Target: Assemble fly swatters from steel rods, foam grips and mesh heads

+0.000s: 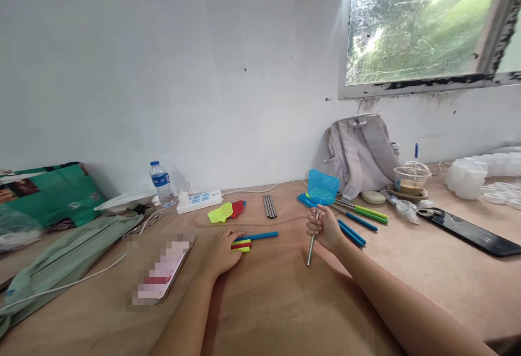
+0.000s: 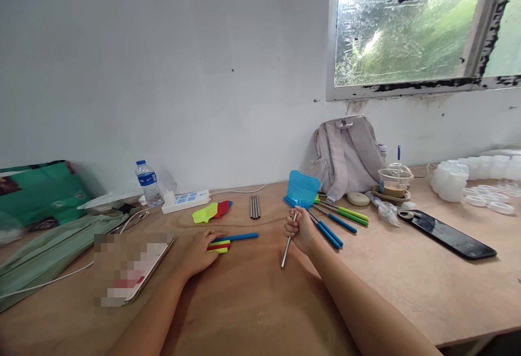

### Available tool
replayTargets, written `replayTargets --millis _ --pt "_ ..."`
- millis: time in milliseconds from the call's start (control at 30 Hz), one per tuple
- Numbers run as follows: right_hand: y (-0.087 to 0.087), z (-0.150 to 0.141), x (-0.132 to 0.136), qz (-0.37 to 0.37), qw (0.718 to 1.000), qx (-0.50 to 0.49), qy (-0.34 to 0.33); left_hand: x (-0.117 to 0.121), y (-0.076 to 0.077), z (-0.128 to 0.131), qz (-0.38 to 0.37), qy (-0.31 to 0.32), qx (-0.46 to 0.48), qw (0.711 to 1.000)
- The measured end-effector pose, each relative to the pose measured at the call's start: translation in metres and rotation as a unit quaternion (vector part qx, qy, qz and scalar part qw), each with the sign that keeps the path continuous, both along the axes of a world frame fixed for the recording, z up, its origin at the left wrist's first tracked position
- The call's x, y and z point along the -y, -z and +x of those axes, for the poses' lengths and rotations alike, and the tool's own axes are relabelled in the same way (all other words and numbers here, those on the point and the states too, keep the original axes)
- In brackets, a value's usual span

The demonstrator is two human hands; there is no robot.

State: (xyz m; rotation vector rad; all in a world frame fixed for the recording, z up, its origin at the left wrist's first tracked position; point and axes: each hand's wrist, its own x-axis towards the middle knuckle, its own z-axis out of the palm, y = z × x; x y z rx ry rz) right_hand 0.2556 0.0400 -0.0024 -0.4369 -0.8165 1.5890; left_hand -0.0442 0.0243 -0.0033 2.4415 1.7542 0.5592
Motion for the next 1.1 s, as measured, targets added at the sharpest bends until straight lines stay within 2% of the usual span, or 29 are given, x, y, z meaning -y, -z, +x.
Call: replayTargets --millis 233,300,367,433,500,567,733,933,1100 --pt "-0.014 -0.018 0.020 0.049 0.992 0.104 0.058 0.009 -0.007 0.011 0.057 0.023 0.052 0.997" --pt "-0.018 -0.022 0.028 0.086 0.982 0.145 0.086 0.012 -0.011 0.015 0.085 0.023 0.076 0.993" --pt "-0.019 -0.026 0.034 0.170 0.943 0.255 0.129 0.016 -0.013 0.019 0.113 0.020 0.097 0.989" --pt "-0.015 -0.031 0.039 0.268 0.861 0.401 0.163 0.021 -0.014 0.021 0.148 0.030 0.152 0.977" --pt "-0.009 -0.036 0.041 0.324 0.779 0.509 0.168 0.025 -0.014 0.023 0.172 0.068 0.231 0.955" --pt "-0.003 -0.040 0.041 0.345 0.734 0.566 0.148 0.028 -0.014 0.024 0.164 0.114 0.296 0.934" --pt "-0.006 -0.042 0.048 0.353 0.680 0.637 0.081 0.027 -0.013 0.026 0.110 0.145 0.327 0.927" --pt "-0.021 -0.040 0.057 0.355 0.610 0.704 0.080 0.024 -0.017 0.030 0.058 0.186 0.319 0.928" --pt "-0.021 -0.039 0.054 0.354 0.588 0.722 0.085 0.025 -0.019 0.031 0.027 0.175 0.314 0.933"
